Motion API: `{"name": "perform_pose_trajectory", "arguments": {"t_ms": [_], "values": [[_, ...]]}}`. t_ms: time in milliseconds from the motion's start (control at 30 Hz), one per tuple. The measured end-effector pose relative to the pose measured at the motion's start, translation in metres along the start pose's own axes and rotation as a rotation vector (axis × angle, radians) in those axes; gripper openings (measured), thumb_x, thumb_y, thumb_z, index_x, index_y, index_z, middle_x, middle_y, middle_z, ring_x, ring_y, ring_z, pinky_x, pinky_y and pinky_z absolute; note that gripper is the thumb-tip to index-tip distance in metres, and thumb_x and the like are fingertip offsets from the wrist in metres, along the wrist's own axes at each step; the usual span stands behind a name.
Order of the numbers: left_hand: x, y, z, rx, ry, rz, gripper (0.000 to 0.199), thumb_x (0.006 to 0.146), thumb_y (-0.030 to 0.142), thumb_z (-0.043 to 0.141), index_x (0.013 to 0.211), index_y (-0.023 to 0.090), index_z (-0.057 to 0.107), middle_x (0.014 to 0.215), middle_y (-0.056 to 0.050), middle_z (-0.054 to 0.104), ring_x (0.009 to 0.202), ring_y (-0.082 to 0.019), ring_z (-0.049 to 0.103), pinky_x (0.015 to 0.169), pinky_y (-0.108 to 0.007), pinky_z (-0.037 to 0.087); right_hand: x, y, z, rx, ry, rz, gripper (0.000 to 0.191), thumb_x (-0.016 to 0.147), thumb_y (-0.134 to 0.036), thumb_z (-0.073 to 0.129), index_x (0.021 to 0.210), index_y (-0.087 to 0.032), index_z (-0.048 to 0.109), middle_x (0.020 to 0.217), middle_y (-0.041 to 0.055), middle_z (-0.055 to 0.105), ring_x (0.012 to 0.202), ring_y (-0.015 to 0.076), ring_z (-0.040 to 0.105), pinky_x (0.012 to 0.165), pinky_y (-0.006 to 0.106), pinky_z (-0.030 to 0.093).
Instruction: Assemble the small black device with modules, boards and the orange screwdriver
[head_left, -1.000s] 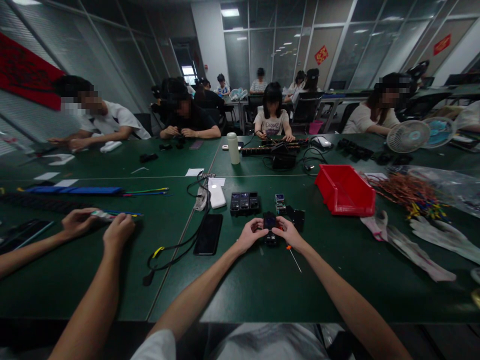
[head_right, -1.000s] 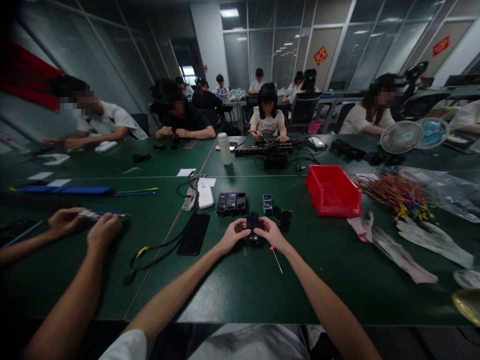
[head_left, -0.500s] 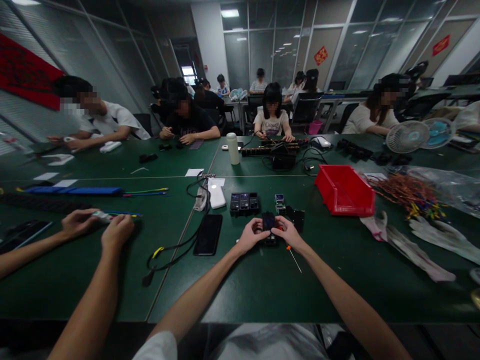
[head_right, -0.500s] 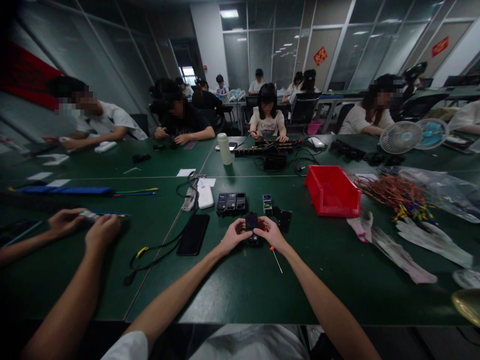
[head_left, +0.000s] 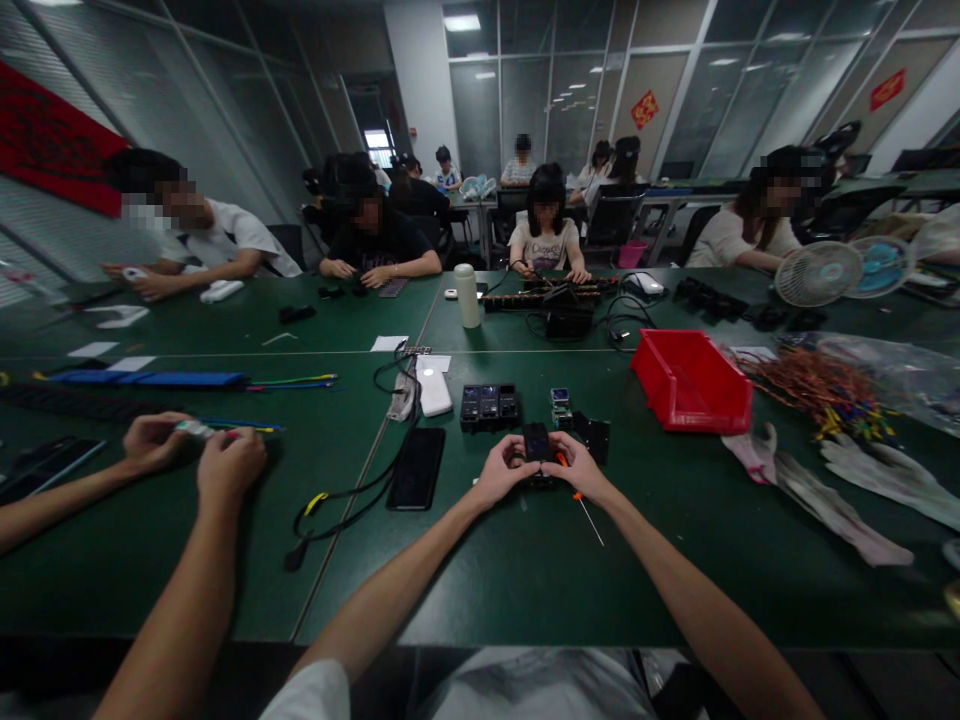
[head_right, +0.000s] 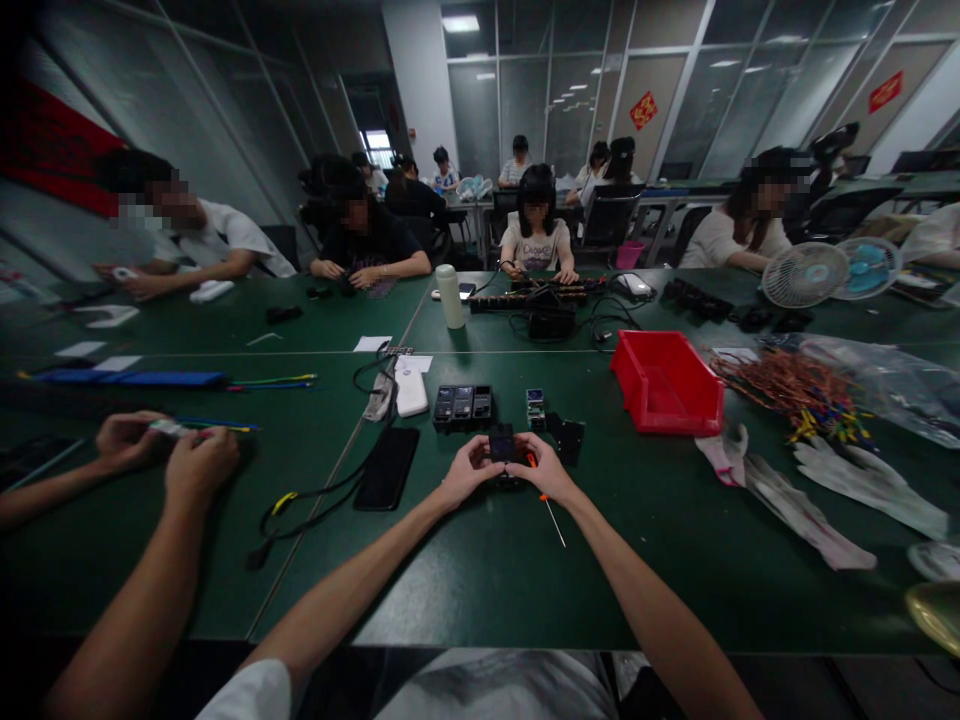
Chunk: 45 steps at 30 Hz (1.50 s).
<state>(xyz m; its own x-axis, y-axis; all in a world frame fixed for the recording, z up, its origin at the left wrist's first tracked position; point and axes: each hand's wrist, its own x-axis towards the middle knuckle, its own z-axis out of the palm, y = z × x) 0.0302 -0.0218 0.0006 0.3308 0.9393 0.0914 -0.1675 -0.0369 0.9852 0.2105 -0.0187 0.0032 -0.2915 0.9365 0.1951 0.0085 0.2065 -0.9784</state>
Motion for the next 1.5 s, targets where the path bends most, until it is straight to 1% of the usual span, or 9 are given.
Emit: {"name": "perform_pose_trajectory", "arguments": {"t_ms": [267, 500, 767, 967, 1100, 1267, 1500], "values": [[0.001, 0.003, 0.0, 0.041, 0.049, 0.025, 0.041, 0.068, 0.032, 0.069, 0.101, 0.014, 0.055, 0.099, -0.008, 0.061, 0.094, -0.018, 0.057, 0.083, -0.031, 0.045, 0.001, 0.003, 0.001, 0.014, 0.01, 0.006, 0.049, 0.063, -0.034, 0.075, 0.105, -0.02, 0.054, 0.097, 0.0044, 0.06, 0.095, 0.0207, 0.057, 0.091, 0.037, 0.041], [0.001, 0.002, -0.003, 0.033, 0.033, 0.058, 0.036, 0.072, 0.032, 0.065, 0.102, 0.014, 0.055, 0.103, -0.008, 0.06, 0.096, -0.018, 0.056, 0.088, -0.032, 0.043, 0.001, 0.002, 0.002, 0.032, 0.009, 0.017, 0.045, 0.064, -0.031, 0.074, 0.103, -0.021, 0.054, 0.097, 0.0041, 0.06, 0.096, 0.0206, 0.057, 0.089, 0.035, 0.042], [0.002, -0.003, -0.005, 0.096, 0.041, 0.096, 0.034, 0.074, 0.032, 0.063, 0.102, 0.014, 0.054, 0.1, -0.007, 0.06, 0.093, -0.018, 0.056, 0.086, -0.031, 0.043, 0.002, 0.002, 0.003, 0.007, 0.01, 0.022, 0.045, 0.064, -0.033, 0.074, 0.103, -0.02, 0.055, 0.097, 0.0045, 0.061, 0.095, 0.0207, 0.057, 0.088, 0.036, 0.042], [0.003, -0.004, -0.005, 0.086, 0.059, 0.073, 0.036, 0.072, 0.033, 0.064, 0.101, 0.014, 0.054, 0.099, -0.007, 0.06, 0.091, -0.017, 0.057, 0.083, -0.03, 0.044, 0.002, 0.004, 0.003, 0.014, 0.007, 0.011, 0.044, 0.065, -0.032, 0.073, 0.104, -0.02, 0.054, 0.096, 0.0044, 0.061, 0.094, 0.0202, 0.057, 0.087, 0.035, 0.043], [0.003, -0.005, -0.005, 0.107, 0.061, 0.064, 0.037, 0.071, 0.033, 0.066, 0.101, 0.014, 0.053, 0.094, -0.006, 0.06, 0.087, -0.015, 0.057, 0.08, -0.027, 0.045, 0.002, 0.006, 0.003, -0.002, -0.005, 0.003, 0.045, 0.063, -0.029, 0.075, 0.102, -0.019, 0.054, 0.096, 0.0045, 0.061, 0.091, 0.0196, 0.058, 0.084, 0.034, 0.043], [0.003, -0.008, -0.005, 0.118, 0.07, 0.07, 0.034, 0.072, 0.033, 0.064, 0.099, 0.014, 0.053, 0.09, -0.005, 0.06, 0.083, -0.014, 0.057, 0.078, -0.027, 0.045, 0.003, 0.005, 0.004, -0.029, -0.022, 0.001, 0.043, 0.064, -0.029, 0.074, 0.102, -0.019, 0.054, 0.095, 0.0044, 0.061, 0.089, 0.0193, 0.058, 0.082, 0.034, 0.044], [0.003, -0.007, -0.005, 0.104, 0.072, 0.057, 0.036, 0.072, 0.035, 0.064, 0.1, 0.014, 0.052, 0.092, -0.005, 0.06, 0.083, -0.014, 0.058, 0.077, -0.027, 0.045, 0.002, 0.004, 0.003, -0.031, -0.01, 0.011, 0.043, 0.065, -0.03, 0.073, 0.103, -0.019, 0.054, 0.095, 0.0043, 0.062, 0.091, 0.0197, 0.058, 0.084, 0.035, 0.044]]}}
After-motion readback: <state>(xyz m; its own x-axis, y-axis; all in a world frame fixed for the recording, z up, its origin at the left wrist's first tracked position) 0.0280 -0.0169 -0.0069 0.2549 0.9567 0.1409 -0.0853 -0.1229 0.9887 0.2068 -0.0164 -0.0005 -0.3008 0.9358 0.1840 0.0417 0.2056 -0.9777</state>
